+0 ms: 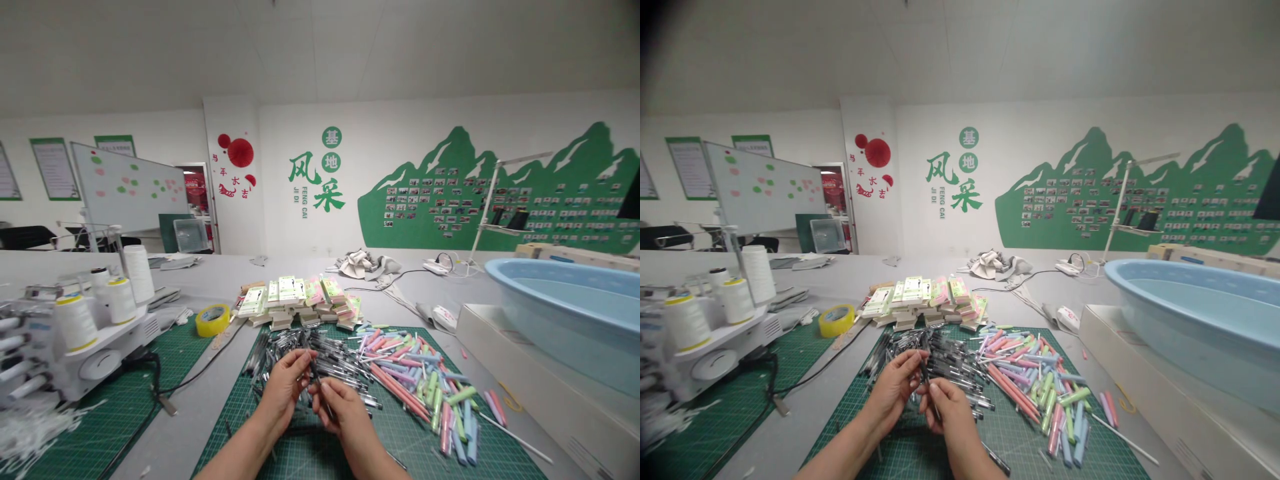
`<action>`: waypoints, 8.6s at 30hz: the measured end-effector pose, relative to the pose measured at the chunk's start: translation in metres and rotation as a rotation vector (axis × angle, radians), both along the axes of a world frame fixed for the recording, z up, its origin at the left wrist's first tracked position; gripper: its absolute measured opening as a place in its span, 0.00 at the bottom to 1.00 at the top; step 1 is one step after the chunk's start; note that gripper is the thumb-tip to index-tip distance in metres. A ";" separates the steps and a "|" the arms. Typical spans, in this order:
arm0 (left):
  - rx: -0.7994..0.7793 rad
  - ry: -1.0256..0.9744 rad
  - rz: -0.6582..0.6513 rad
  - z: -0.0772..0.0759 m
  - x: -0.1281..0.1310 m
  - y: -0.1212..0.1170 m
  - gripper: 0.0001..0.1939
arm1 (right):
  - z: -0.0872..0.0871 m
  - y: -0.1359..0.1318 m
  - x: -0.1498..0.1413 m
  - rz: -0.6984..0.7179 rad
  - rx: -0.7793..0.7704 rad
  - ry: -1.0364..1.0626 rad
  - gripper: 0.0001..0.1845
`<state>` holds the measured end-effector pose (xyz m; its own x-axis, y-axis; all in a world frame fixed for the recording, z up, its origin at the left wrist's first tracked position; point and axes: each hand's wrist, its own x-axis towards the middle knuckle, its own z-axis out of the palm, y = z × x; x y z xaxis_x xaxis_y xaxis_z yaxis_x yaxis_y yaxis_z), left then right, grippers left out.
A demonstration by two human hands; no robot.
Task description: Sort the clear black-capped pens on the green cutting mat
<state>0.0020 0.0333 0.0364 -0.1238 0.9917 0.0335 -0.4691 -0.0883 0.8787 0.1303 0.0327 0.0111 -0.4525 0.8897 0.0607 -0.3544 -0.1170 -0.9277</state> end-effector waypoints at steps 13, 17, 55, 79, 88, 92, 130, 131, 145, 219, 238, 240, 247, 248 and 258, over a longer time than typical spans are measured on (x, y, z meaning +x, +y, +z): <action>-0.042 -0.143 -0.037 -0.010 0.002 -0.008 0.16 | -0.010 -0.001 0.000 0.030 -0.028 0.059 0.22; -0.044 -0.099 -0.043 -0.010 0.005 -0.009 0.18 | -0.016 0.003 0.002 0.009 -0.018 0.072 0.22; 0.011 -0.108 -0.102 -0.011 0.008 -0.014 0.12 | -0.020 -0.002 0.004 0.128 -0.054 0.113 0.20; 0.010 -0.140 -0.166 -0.011 0.012 -0.020 0.14 | -0.013 -0.005 0.002 0.141 -0.118 0.208 0.20; 0.017 -0.102 -0.124 -0.010 0.010 -0.017 0.10 | -0.020 -0.005 0.002 0.140 -0.096 0.173 0.22; 0.036 -0.108 -0.158 -0.008 0.010 -0.019 0.10 | -0.017 -0.007 0.000 0.157 -0.103 0.195 0.22; -0.195 1.310 0.569 -0.022 -0.144 0.047 0.19 | -0.028 0.000 0.003 0.073 0.051 -0.187 0.24; -0.218 1.341 0.573 -0.028 -0.153 0.049 0.19 | -0.029 0.001 0.003 0.059 0.055 -0.188 0.23; -0.196 1.426 0.526 -0.060 -0.164 0.047 0.19 | -0.021 0.003 0.011 -0.085 0.115 -0.222 0.16; 0.232 1.426 0.336 -0.010 -0.110 0.037 0.09 | 0.008 0.012 0.048 -0.414 0.681 -0.848 0.11; 0.559 1.988 0.137 -0.019 -0.060 0.034 0.06 | -0.005 0.003 0.038 -0.433 1.058 -1.342 0.12; 0.583 1.953 0.126 -0.016 -0.063 0.032 0.07 | -0.007 0.004 0.037 -0.441 1.071 -1.363 0.12; 0.507 1.540 0.189 -0.006 -0.069 0.019 0.07 | -0.010 0.006 0.034 -0.417 1.073 -1.347 0.12; 0.458 1.460 0.222 -0.006 -0.069 0.019 0.07 | -0.009 0.006 0.034 -0.409 1.072 -1.342 0.12; 0.156 0.583 0.209 0.001 -0.052 0.026 0.15 | -0.016 0.005 0.029 -0.420 1.122 -1.378 0.12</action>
<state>-0.0502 0.0588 0.0374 -0.2322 0.9267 0.2956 0.1228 -0.2735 0.9540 0.1589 0.0378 -0.0052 -0.4739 0.7503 0.4609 0.8052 0.5812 -0.1183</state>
